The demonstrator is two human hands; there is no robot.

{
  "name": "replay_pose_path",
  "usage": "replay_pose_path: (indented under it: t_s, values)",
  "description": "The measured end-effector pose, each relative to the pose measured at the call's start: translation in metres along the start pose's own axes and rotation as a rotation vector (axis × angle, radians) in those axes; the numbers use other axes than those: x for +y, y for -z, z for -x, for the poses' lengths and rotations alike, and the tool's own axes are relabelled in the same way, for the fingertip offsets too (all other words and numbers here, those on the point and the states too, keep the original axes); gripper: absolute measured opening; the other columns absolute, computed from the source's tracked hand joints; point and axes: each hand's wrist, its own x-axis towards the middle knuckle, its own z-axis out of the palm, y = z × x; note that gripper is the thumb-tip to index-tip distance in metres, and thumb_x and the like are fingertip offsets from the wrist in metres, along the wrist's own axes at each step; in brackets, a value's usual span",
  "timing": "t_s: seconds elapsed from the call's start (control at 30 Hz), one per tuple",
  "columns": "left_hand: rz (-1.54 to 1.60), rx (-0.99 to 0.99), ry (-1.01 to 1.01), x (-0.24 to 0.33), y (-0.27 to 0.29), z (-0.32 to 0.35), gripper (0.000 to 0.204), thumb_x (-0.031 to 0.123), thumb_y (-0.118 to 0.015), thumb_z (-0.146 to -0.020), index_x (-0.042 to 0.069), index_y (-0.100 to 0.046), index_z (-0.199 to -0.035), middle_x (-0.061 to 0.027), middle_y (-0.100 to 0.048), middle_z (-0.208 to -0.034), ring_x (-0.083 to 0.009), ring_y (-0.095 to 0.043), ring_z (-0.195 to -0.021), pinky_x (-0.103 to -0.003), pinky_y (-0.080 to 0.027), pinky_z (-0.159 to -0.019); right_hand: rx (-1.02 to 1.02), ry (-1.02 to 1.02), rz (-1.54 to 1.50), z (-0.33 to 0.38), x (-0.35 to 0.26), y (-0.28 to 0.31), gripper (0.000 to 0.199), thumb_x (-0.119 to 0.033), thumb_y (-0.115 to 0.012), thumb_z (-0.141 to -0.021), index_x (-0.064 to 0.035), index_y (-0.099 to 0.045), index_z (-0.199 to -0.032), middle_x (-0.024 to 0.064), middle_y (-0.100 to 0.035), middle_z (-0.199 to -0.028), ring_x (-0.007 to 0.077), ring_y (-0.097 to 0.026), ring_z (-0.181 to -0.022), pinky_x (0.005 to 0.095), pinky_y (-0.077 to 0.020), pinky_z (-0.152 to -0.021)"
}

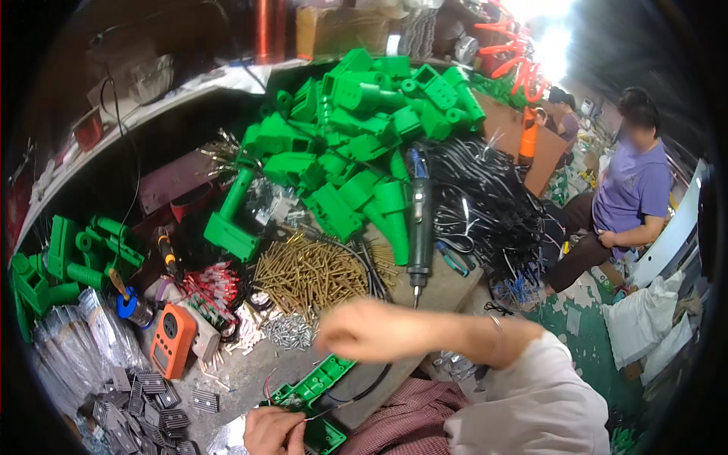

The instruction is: The person assembles an electric heating tool by attaching green plastic casing pieces, driving screws with an electric screwdriver, applying a sticker, and soldering internal wires using a soldering iron.

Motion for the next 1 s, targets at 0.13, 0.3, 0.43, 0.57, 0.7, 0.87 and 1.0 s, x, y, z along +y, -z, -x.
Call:
replay_pose_path:
  t_s: [0.13, 0.3, 0.43, 0.57, 0.7, 0.87, 1.0]
  values:
    - [-0.027, 0.001, 0.041, 0.007, 0.000, 0.002, 0.012, -0.007, -0.070, -0.075, 0.001, -0.067, -0.085, -0.0137, -0.067, -0.084, -0.0318, -0.063, -0.084, -0.039, -0.049, -0.079, 0.089, 0.124, 0.132, 0.065, -0.017, -0.061, 0.022, -0.022, -0.068, -0.085, -0.0081, -0.064, -0.101, 0.0084, -0.055, -0.104, 0.0285, -0.054, -0.103, 0.0382, -0.0507, -0.080]
    - [-0.125, -0.060, 0.002, 0.010, 0.008, -0.002, 0.013, -0.007, -0.069, -0.075, 0.002, -0.068, -0.084, -0.0129, -0.067, -0.083, -0.0307, -0.061, -0.080, -0.038, -0.048, -0.075, 0.138, 0.231, -0.164, 0.038, -0.020, -0.097, 0.017, -0.020, -0.064, -0.090, -0.0036, -0.061, -0.093, 0.0109, -0.056, -0.093, 0.0306, -0.057, -0.092, 0.0410, -0.0487, -0.075]
    - [-0.210, -0.118, 0.085, 0.006, 0.015, 0.009, 0.015, -0.007, -0.066, -0.077, 0.003, -0.069, -0.088, -0.0135, -0.067, -0.084, -0.0299, -0.060, -0.081, -0.038, -0.047, -0.079, -0.033, -0.026, -0.445, 0.042, -0.023, -0.077, 0.021, -0.018, -0.070, -0.084, -0.0015, -0.061, -0.093, 0.0131, -0.065, -0.081, 0.0301, -0.065, -0.076, 0.0404, -0.0500, -0.068]
    - [-0.221, -0.053, 0.056, 0.003, 0.008, 0.008, 0.011, 0.007, -0.075, -0.071, 0.005, -0.069, -0.080, -0.0065, -0.065, -0.077, -0.0262, -0.058, -0.076, -0.036, -0.046, -0.072, -0.038, -0.016, -0.316, 0.047, -0.010, -0.066, 0.022, -0.019, -0.072, -0.083, 0.0011, -0.064, -0.086, 0.0141, -0.066, -0.080, 0.0282, -0.066, -0.076, 0.0378, -0.0519, -0.070]
    - [-0.179, -0.101, 0.040, 0.004, 0.005, 0.003, 0.013, 0.009, -0.076, -0.070, 0.005, -0.069, -0.080, -0.0071, -0.063, -0.075, -0.0276, -0.054, -0.073, -0.037, -0.044, -0.069, -0.164, -0.072, -0.382, 0.037, -0.022, -0.059, 0.022, -0.018, -0.073, -0.086, 0.0026, -0.066, -0.090, 0.0107, -0.067, -0.082, 0.0162, -0.066, -0.073, 0.0309, -0.0536, -0.067]
    - [-0.110, -0.084, -0.006, -0.002, 0.008, 0.001, 0.013, 0.005, -0.075, -0.074, 0.006, -0.069, -0.086, -0.0074, -0.064, -0.079, -0.0279, -0.056, -0.075, -0.038, -0.047, -0.069, -0.198, -0.406, -0.855, 0.025, -0.038, -0.062, 0.014, -0.007, -0.074, -0.084, 0.0022, -0.065, -0.089, 0.0031, -0.063, -0.083, 0.0074, -0.060, -0.079, 0.0227, -0.0490, -0.067]
    - [-0.067, -0.013, 0.116, -0.002, 0.007, 0.007, 0.018, 0.004, -0.074, -0.076, 0.005, -0.067, -0.093, -0.0085, -0.065, -0.081, -0.0287, -0.058, -0.076, -0.038, -0.048, -0.068, -0.005, -0.299, -0.633, 0.022, -0.032, -0.058, 0.014, -0.006, -0.076, -0.083, 0.0030, -0.065, -0.086, -0.0003, -0.049, -0.073, 0.0056, -0.046, -0.067, 0.0216, -0.0401, -0.061]
